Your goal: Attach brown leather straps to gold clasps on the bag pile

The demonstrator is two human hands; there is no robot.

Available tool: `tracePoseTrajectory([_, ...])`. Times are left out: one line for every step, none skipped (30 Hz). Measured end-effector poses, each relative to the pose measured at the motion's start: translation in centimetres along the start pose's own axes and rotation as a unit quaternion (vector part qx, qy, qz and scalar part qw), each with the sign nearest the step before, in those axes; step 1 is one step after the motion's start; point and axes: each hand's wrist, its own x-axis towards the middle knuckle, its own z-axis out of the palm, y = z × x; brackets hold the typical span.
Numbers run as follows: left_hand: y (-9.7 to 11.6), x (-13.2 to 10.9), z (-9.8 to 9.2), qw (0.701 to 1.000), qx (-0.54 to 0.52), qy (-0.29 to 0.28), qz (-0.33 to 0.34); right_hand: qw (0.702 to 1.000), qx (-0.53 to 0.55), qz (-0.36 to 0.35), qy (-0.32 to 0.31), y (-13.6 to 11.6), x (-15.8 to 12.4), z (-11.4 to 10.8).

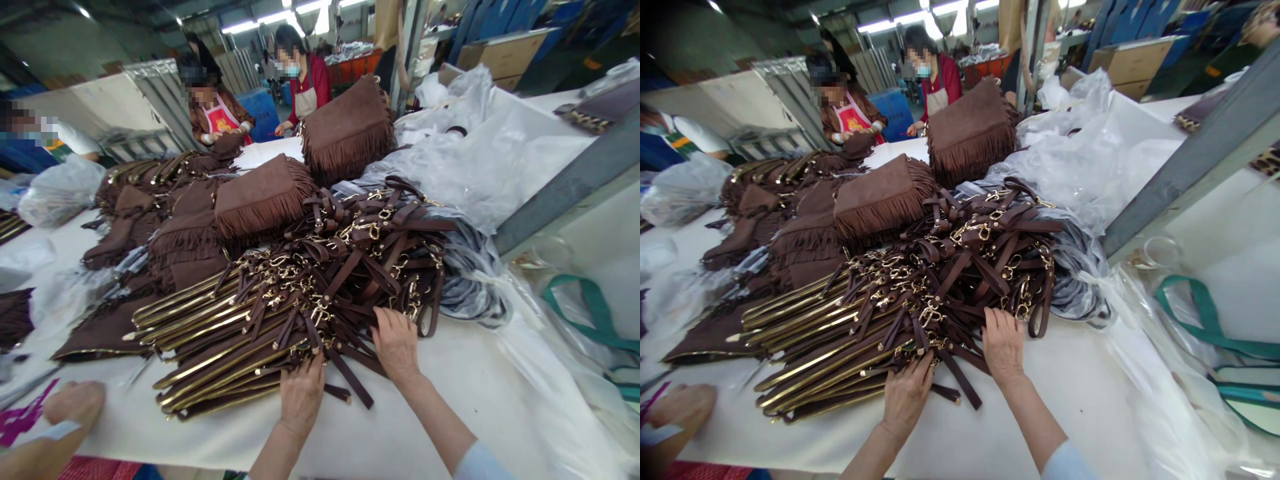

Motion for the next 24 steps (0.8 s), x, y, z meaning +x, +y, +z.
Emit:
tracePoseTrajectory([0.0, 0.0, 0.0, 1.000, 0.000, 0.000, 0.001, 1.000, -0.004, -0.020, -0.016, 0.3, 0.0, 0.1])
tracePoseTrajectory([0.0, 0.0, 0.0, 1.000, 0.000, -0.001, 0.002, 0.999, -0.004, -0.039, -0.027, 0.6, -0.3, 0.1])
tracePoseTrajectory([-0.1, -0.1, 0.0, 1.000, 0.000, -0.003, 0.003, 0.998, 0.000, -0.055, -0.032, 0.9, -0.7, 0.0])
tracePoseTrajectory([-0.1, -0.1, 0.0, 1.000, 0.000, -0.005, 0.004, 0.997, 0.007, -0.067, -0.033, 1.2, -1.4, -0.2])
tracePoseTrajectory([-0.1, -0.1, 0.0, 1.000, -0.001, -0.007, 0.004, 0.997, 0.018, -0.073, -0.031, 1.5, -2.1, -0.6])
tracePoseTrajectory([0.0, -0.2, 0.0, 1.000, -0.002, -0.008, 0.005, 0.996, 0.032, -0.079, -0.032, 1.8, -2.8, -1.0])
tracePoseTrajectory([0.0, -0.2, 0.0, 1.000, -0.002, -0.007, 0.004, 0.995, 0.049, -0.082, -0.034, 2.1, -3.5, -1.4])
tracePoseTrajectory([0.0, -0.2, 0.1, 1.000, -0.002, -0.005, 0.004, 0.993, 0.068, -0.084, -0.037, 2.3, -4.0, -1.7])
tracePoseTrajectory([0.0, -0.3, 0.1, 1.000, -0.001, -0.003, 0.004, 0.992, 0.087, -0.082, -0.040, 2.4, -4.3, -2.0])
tracePoseTrajectory([0.0, -0.3, 0.2, 1.000, 0.001, -0.003, 0.004, 0.991, 0.102, -0.080, -0.041, 2.3, -4.3, -2.1])
tracePoseTrajectory([0.0, -0.3, 0.2, 1.000, 0.003, -0.004, 0.004, 0.990, 0.115, -0.079, -0.038, 2.1, -4.1, -2.2])
tracePoseTrajectory([0.0, -0.3, 0.3, 1.000, 0.004, -0.007, 0.006, 0.989, 0.125, -0.077, -0.030, 1.8, -3.6, -2.1])
tracePoseTrajectory([0.0, -0.4, 0.3, 1.000, 0.004, -0.010, 0.008, 0.989, 0.131, -0.074, -0.017, 1.4, -2.8, -2.0])
tracePoseTrajectory([-0.1, -0.4, 0.3, 1.000, 0.004, -0.013, 0.010, 0.989, 0.133, -0.070, -0.003, 0.9, -1.8, -1.9])
tracePoseTrajectory([-0.1, -0.4, 0.3, 1.000, 0.004, -0.015, 0.010, 0.989, 0.131, -0.066, 0.009, 0.4, -0.7, -1.8])
tracePoseTrajectory([-0.2, -0.4, 0.3, 1.000, 0.004, -0.013, 0.012, 0.990, 0.122, -0.062, 0.020, -0.1, 0.5, -1.7])
tracePoseTrajectory([-0.2, -0.5, 0.3, 1.000, 0.004, -0.010, 0.015, 0.992, 0.106, -0.054, 0.032, -0.4, 1.7, -1.6])
tracePoseTrajectory([-0.2, -0.5, 0.3, 1.000, 0.005, -0.006, 0.018, 0.995, 0.084, -0.039, 0.044, -0.6, 2.8, -1.5])
tracePoseTrajectory([-0.3, -0.5, 0.3, 1.000, 0.006, -0.002, 0.022, 0.997, 0.058, -0.015, 0.058, -0.7, 3.9, -1.4])
tracePoseTrajectory([-0.3, -0.5, 0.3, 1.000, 0.006, 0.002, 0.026, 0.997, 0.029, 0.016, 0.073, -0.5, 4.8, -1.3])
tracePoseTrajectory([-0.3, -0.5, 0.3, 1.000, 0.006, 0.005, 0.030, 0.995, 0.000, 0.049, 0.084, -0.2, 5.5, -1.1])
tracePoseTrajectory([-0.3, -0.5, 0.3, 0.999, 0.007, 0.007, 0.033, 0.993, -0.025, 0.076, 0.087, 0.3, 6.0, -0.9])
tracePoseTrajectory([-0.3, -0.4, 0.3, 0.999, 0.007, 0.008, 0.033, 0.992, -0.042, 0.086, 0.082, 0.9, 6.3, -0.7])
tracePoseTrajectory([-0.3, -0.4, 0.2, 0.999, 0.007, 0.008, 0.033, 0.993, -0.049, 0.079, 0.070, 1.6, 6.4, -0.4])
